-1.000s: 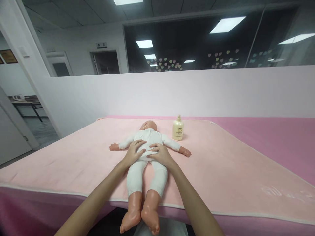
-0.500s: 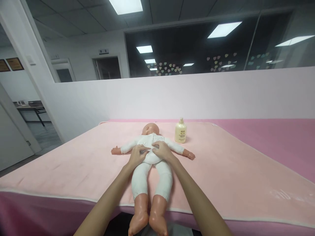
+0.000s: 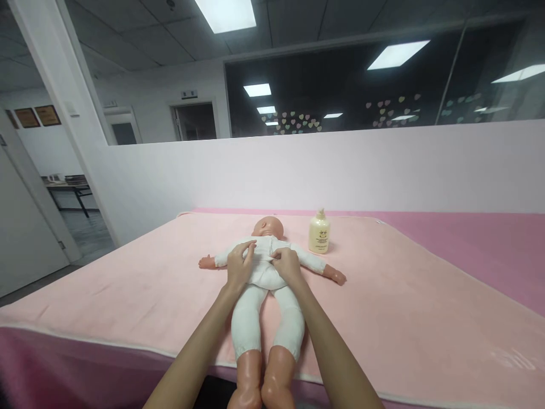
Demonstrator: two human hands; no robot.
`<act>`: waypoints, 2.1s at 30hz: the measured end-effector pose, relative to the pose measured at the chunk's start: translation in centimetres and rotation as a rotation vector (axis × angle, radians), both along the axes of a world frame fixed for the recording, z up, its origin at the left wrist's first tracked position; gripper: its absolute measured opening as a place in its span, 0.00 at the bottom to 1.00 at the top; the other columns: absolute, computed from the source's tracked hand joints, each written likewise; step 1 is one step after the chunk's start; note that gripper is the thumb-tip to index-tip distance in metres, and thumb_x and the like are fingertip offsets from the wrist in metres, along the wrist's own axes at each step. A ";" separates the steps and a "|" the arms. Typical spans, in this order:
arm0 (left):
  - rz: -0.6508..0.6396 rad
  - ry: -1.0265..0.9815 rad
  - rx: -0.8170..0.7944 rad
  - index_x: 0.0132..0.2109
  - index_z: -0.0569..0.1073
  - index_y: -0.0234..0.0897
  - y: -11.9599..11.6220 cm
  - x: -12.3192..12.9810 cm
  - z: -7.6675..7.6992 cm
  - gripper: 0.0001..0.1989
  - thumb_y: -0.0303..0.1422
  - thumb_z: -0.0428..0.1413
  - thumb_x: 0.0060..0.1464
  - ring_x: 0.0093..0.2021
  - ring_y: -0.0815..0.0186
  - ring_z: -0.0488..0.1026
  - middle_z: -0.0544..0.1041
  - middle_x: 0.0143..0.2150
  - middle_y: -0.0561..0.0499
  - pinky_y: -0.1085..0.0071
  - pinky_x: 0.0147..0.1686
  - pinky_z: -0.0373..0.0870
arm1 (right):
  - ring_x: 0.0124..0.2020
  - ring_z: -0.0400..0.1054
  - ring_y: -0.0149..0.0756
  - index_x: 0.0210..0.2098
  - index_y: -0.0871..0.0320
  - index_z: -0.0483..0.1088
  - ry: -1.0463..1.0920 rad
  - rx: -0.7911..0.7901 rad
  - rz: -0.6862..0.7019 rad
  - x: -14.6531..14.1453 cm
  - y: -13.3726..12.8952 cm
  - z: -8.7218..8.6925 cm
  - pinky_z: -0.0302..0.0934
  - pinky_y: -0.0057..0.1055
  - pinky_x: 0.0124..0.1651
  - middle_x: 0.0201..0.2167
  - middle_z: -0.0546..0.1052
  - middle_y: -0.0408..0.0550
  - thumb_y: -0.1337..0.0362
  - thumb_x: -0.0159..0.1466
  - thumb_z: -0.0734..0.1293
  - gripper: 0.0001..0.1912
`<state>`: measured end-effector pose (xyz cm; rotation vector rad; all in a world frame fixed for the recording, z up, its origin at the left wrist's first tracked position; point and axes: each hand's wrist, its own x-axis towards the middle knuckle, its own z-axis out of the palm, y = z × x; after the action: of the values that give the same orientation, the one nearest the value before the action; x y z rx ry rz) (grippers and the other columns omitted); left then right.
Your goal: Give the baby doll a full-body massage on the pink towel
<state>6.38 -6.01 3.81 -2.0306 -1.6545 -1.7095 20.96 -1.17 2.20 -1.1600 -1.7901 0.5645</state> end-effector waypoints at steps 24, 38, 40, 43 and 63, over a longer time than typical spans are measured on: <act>0.067 0.526 -0.340 0.39 0.79 0.38 2.3 0.0 0.4 0.15 0.23 0.49 0.49 0.40 0.58 0.73 0.78 0.37 0.44 0.66 0.40 0.66 | 0.45 0.69 0.43 0.38 0.58 0.75 -0.106 0.102 -0.008 -0.4 2.1 -0.5 0.59 0.38 0.52 0.41 0.77 0.51 0.70 0.50 0.64 0.16; 0.214 0.451 -0.102 0.52 0.70 0.38 3.1 0.6 0.2 0.19 0.25 0.46 0.54 0.51 0.61 0.66 0.72 0.50 0.46 0.65 0.49 0.61 | 0.37 0.72 0.37 0.28 0.55 0.77 -0.238 0.027 -0.115 -0.8 3.5 -0.3 0.61 0.28 0.42 0.32 0.79 0.47 0.67 0.55 0.68 0.05; 0.151 0.511 -0.094 0.52 0.69 0.41 3.7 0.4 0.0 0.19 0.24 0.47 0.54 0.55 0.61 0.63 0.71 0.53 0.48 0.63 0.53 0.57 | 0.36 0.72 0.38 0.28 0.55 0.77 -0.230 0.025 -0.113 -0.8 3.7 -0.5 0.61 0.29 0.42 0.32 0.79 0.47 0.67 0.55 0.68 0.04; 0.071 0.570 -0.207 0.48 0.71 0.43 4.8 0.2 0.0 0.15 0.26 0.49 0.55 0.54 0.62 0.64 0.72 0.52 0.51 0.62 0.54 0.56 | 0.36 0.72 0.37 0.27 0.56 0.76 -0.205 0.024 -0.097 -0.7 3.8 -0.6 0.61 0.28 0.42 0.32 0.79 0.46 0.68 0.54 0.68 0.04; 0.045 0.019 -0.226 0.35 0.79 0.40 6.7 -1.0 -1.9 0.05 0.32 0.59 0.49 0.37 0.65 0.74 0.79 0.36 0.50 0.70 0.39 0.66 | 0.44 0.67 0.43 0.41 0.62 0.72 -0.420 0.035 -0.261 -1.1 4.3 -0.1 0.56 0.30 0.42 0.40 0.75 0.58 0.60 0.60 0.63 0.14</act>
<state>5.40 0.67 1.92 -2.0731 -1.9514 -1.5466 19.82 3.11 2.08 -1.5423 -1.9388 0.1397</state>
